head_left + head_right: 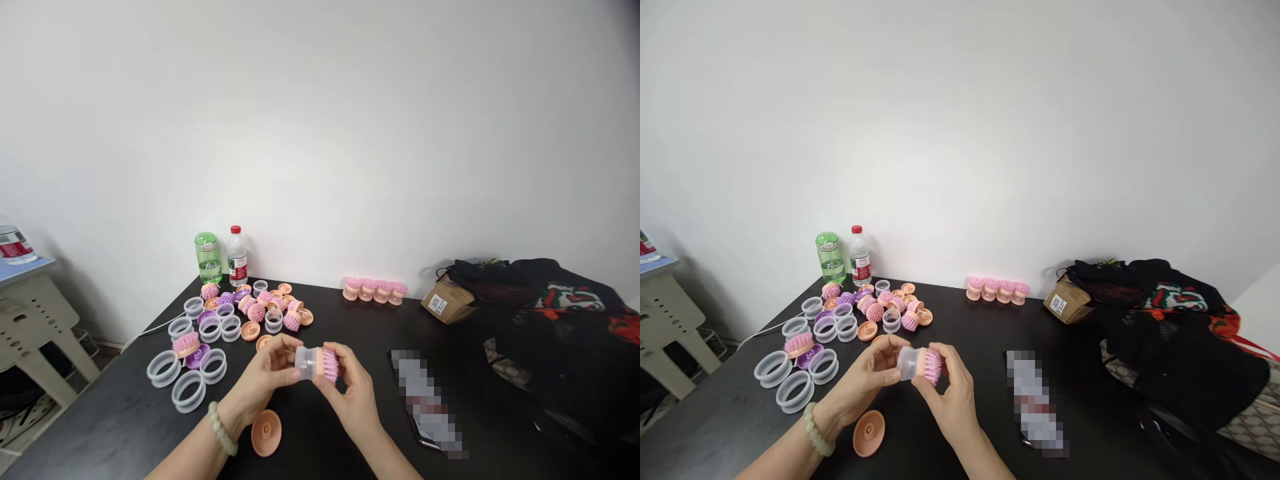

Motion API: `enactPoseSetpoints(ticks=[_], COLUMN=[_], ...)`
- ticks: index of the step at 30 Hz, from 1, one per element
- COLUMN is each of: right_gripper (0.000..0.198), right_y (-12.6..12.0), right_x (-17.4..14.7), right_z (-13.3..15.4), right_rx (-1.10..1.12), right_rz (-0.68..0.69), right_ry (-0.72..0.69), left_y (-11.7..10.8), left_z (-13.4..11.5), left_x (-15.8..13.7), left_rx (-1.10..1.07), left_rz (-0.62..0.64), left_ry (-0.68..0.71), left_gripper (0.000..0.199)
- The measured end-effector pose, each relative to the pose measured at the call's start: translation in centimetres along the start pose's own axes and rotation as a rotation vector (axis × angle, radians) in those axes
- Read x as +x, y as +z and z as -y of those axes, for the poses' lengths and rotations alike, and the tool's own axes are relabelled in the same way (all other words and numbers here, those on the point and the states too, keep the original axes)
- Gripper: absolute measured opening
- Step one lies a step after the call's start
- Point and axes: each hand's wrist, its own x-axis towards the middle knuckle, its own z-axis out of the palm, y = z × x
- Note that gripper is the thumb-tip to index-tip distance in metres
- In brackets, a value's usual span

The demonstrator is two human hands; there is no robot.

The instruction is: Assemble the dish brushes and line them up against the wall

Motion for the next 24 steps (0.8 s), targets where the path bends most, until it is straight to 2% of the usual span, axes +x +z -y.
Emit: enactPoseSetpoints(ticks=[2,5,9,13,15,18,21,24], right_gripper=[0.036,0.037,0.039,0.043,0.046,0.050,0.053,0.045], right_y=[0.0,0.0,0.1,0.2,0.3,0.8,1.0,1.0], right_x=[-0.1,-0.3,-0.3,-0.2,-0.3,-0.6,-0.7,-0.6], right_z=[-0.2,-0.3,-0.2,-0.4,-0.7,-1.2,-1.6,-2.0], right_rx=[0.003,0.013,0.013,0.047,0.046,-0.013,-0.049,0.016], right_rz=[-0.002,-0.002,0.009,0.052,0.082,0.098,0.130,0.168], right_ry=[0.031,0.037,0.028,0.097,0.151,0.214,0.191,0.116], left_y=[0.0,0.1,0.0,-0.4,-0.6,-0.6,-0.4,-0.5], left_z=[-0.3,-0.5,-0.2,0.1,0.3,1.0,1.8,1.8], left_x=[0.0,-0.1,0.0,0.3,0.3,0.2,0.1,0.3], left_rx=[-0.019,-0.055,-0.034,0.088,0.192,0.511,0.800,0.786], left_rz=[0.040,0.042,0.009,0.025,0.028,0.008,0.002,-0.019], left_ry=[0.016,0.055,-0.007,-0.039,-0.009,0.065,0.117,0.095], left_gripper=[0.050,0.054,0.049,0.046,0.043,0.036,0.038,0.040])
